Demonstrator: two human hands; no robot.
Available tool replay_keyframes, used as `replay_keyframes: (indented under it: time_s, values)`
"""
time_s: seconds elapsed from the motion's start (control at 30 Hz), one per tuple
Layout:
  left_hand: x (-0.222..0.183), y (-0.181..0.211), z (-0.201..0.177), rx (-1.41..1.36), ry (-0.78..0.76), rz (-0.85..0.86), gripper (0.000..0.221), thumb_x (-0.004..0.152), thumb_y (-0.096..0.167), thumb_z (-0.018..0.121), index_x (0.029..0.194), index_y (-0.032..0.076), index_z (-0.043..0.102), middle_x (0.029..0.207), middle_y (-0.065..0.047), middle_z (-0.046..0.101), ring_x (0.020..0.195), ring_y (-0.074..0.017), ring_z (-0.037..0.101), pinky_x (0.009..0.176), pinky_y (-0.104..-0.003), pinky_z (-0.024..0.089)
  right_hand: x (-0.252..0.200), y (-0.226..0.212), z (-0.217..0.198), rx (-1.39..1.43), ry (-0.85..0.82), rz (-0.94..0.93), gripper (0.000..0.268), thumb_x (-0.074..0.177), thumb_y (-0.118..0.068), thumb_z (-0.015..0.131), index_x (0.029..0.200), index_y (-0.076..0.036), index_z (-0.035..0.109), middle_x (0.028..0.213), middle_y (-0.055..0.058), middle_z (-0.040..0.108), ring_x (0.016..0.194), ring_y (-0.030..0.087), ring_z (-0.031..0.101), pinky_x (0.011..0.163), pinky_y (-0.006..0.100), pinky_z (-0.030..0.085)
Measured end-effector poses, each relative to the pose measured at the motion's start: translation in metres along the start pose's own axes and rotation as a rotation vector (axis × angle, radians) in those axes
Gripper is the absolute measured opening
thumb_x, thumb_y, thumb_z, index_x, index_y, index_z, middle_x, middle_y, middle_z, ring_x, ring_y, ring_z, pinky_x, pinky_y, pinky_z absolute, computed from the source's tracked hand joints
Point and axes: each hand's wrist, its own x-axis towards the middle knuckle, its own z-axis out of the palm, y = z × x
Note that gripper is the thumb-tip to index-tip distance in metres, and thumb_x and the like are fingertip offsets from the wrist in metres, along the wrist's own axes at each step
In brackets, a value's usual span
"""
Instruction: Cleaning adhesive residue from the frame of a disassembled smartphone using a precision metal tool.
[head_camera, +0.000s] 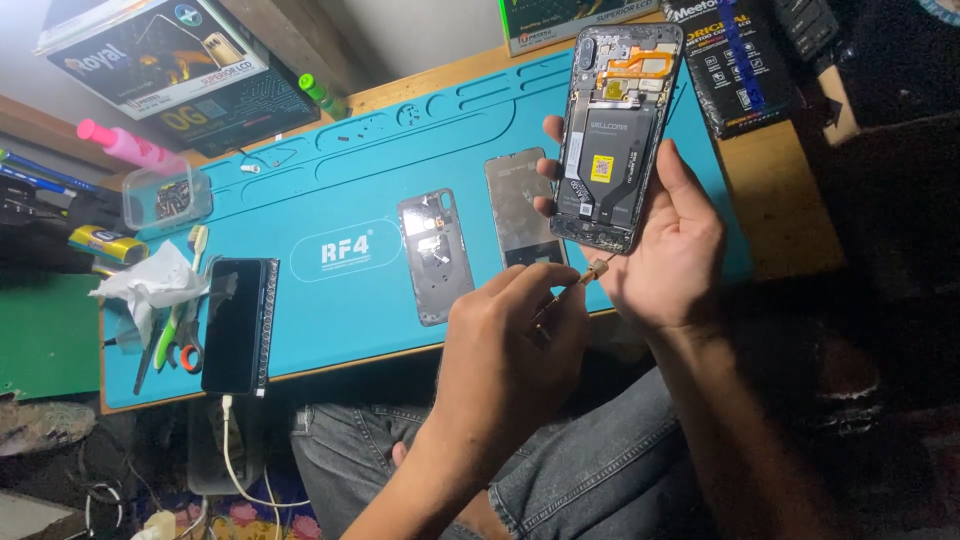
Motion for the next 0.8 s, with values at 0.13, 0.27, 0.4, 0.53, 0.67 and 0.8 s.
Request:
replay_keyframes:
  time_s: [0.13, 0.27, 0.4, 0.53, 0.67, 0.8]
  values:
    - [0.000, 0.003, 0.001, 0.004, 0.014, 0.004, 0.010, 0.097, 0.014, 0.070, 0.099, 0.006, 0.076, 0.082, -0.012, 0.077, 0.057, -0.0260, 0.068, 0.053, -0.037, 0.050, -0.002, -0.003, 0.002, -0.010, -0.012, -0.006, 0.073, 0.107, -0.046, 0.042, 0.167, -0.003, 0.042, 0.160, 0.025, 0.057, 0.134, 0.038, 0.063, 0.108, 0.050, 0.056]
    - [0.000, 0.006, 0.002, 0.019, 0.010, 0.005, 0.011, 0.098, 0.016, 0.070, 0.098, 0.006, 0.076, 0.082, -0.011, 0.078, 0.061, -0.0273, 0.069, 0.055, -0.038, 0.050, -0.003, -0.002, 0.005, -0.090, -0.019, -0.053, 0.076, 0.107, -0.046, 0.040, 0.168, -0.002, 0.040, 0.157, 0.025, 0.059, 0.131, 0.037, 0.064, 0.107, 0.049, 0.057]
    - [0.002, 0.009, 0.001, 0.047, 0.014, 0.029, 0.011, 0.097, 0.014, 0.069, 0.096, 0.005, 0.076, 0.081, -0.012, 0.077, 0.062, -0.0292, 0.069, 0.057, -0.040, 0.050, -0.006, -0.002, 0.012, -0.170, 0.000, -0.088, 0.074, 0.106, -0.045, 0.041, 0.165, -0.001, 0.041, 0.157, 0.025, 0.060, 0.128, 0.035, 0.066, 0.107, 0.048, 0.058]
    - [-0.001, 0.007, -0.001, 0.199, -0.055, 0.177, 0.002, 0.099, 0.007, 0.068, 0.100, 0.006, 0.066, 0.086, -0.013, 0.065, 0.065, -0.0393, 0.061, 0.052, -0.049, 0.046, -0.007, 0.001, 0.009, -0.277, -0.039, -0.123, 0.070, 0.106, -0.045, 0.044, 0.159, 0.000, 0.048, 0.157, 0.024, 0.061, 0.127, 0.031, 0.067, 0.106, 0.042, 0.057]
    - [0.001, 0.007, 0.003, 0.355, -0.201, -0.028, 0.040, 0.113, 0.030, 0.056, 0.080, 0.008, 0.058, 0.070, -0.021, 0.070, 0.057, -0.0520, 0.061, 0.048, -0.061, 0.040, -0.008, 0.005, 0.011, -0.338, -0.027, -0.115, 0.070, 0.104, -0.046, 0.045, 0.158, -0.001, 0.050, 0.156, 0.022, 0.063, 0.129, 0.029, 0.067, 0.107, 0.040, 0.056]
    - [0.001, 0.018, -0.006, 0.175, -0.238, -0.087, 0.021, 0.101, 0.024, 0.057, 0.117, 0.012, 0.059, 0.108, -0.019, 0.065, 0.070, -0.0537, 0.063, 0.054, -0.061, 0.047, -0.009, 0.008, 0.009, -0.263, -0.006, -0.085, 0.069, 0.106, -0.043, 0.044, 0.158, 0.002, 0.048, 0.155, 0.022, 0.062, 0.129, 0.029, 0.066, 0.107, 0.039, 0.057]
